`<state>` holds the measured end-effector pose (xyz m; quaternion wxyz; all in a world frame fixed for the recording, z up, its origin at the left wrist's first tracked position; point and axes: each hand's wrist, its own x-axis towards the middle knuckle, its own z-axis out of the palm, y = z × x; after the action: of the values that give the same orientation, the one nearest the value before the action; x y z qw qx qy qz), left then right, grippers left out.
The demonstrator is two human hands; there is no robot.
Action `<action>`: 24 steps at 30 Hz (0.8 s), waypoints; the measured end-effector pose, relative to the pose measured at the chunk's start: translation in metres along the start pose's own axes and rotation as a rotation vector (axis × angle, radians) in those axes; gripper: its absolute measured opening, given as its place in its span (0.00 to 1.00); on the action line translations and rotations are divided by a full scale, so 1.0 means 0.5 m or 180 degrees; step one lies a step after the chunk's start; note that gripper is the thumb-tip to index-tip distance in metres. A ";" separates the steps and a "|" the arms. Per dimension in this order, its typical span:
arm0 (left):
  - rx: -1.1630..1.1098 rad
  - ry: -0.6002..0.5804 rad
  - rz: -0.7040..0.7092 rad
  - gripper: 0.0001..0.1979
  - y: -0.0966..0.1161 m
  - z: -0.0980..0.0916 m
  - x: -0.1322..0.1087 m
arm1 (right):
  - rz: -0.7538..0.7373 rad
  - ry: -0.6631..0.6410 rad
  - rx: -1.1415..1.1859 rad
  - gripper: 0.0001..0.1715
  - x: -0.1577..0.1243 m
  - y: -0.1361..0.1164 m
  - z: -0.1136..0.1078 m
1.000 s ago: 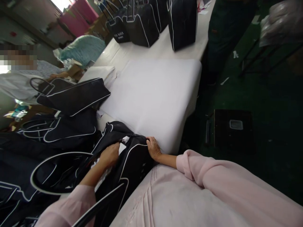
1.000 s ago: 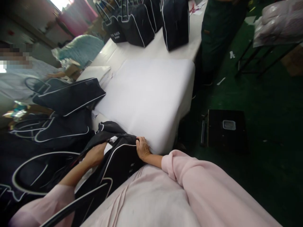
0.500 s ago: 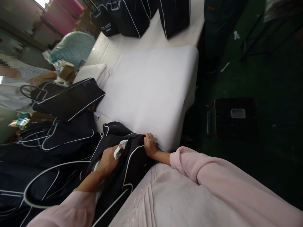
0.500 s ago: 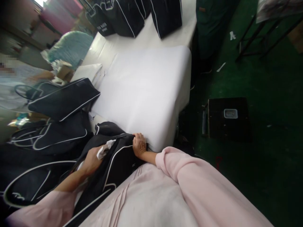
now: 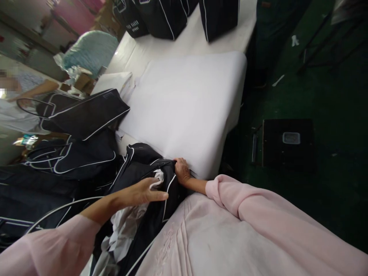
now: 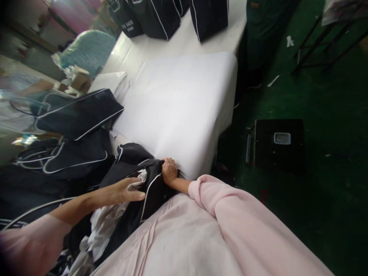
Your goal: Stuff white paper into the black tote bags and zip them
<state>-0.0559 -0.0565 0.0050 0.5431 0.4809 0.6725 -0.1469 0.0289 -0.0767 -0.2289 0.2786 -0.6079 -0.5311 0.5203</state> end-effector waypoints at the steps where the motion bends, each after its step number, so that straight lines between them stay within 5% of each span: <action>1: 0.0125 0.0141 -0.0078 0.19 0.010 0.013 0.006 | -0.0021 -0.0004 -0.0019 0.22 0.001 -0.001 -0.002; 4: 0.0163 0.0325 -0.0226 0.18 0.026 0.044 0.013 | -0.0072 -0.0015 -0.0056 0.22 0.003 0.000 -0.005; 9: -0.0686 -0.0361 -0.0037 0.19 0.017 0.022 -0.009 | -0.0174 -0.0057 -0.0109 0.21 0.002 0.002 -0.012; 12: -0.0328 -0.0489 0.0022 0.17 0.010 0.010 -0.013 | -0.0207 -0.0096 -0.0159 0.21 0.000 0.000 -0.017; 18: 0.1254 0.0352 0.0161 0.09 0.017 0.058 0.028 | -0.0198 -0.0175 -0.0277 0.21 0.005 -0.004 -0.017; 24: 0.0615 0.0961 -0.0414 0.06 -0.017 0.046 0.040 | -0.0244 -0.0206 -0.0295 0.22 0.009 0.002 -0.017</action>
<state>-0.0482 -0.0677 -0.0236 0.3766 0.5028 0.7588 -0.1718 0.0366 -0.0708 -0.2289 0.2527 -0.5822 -0.5863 0.5035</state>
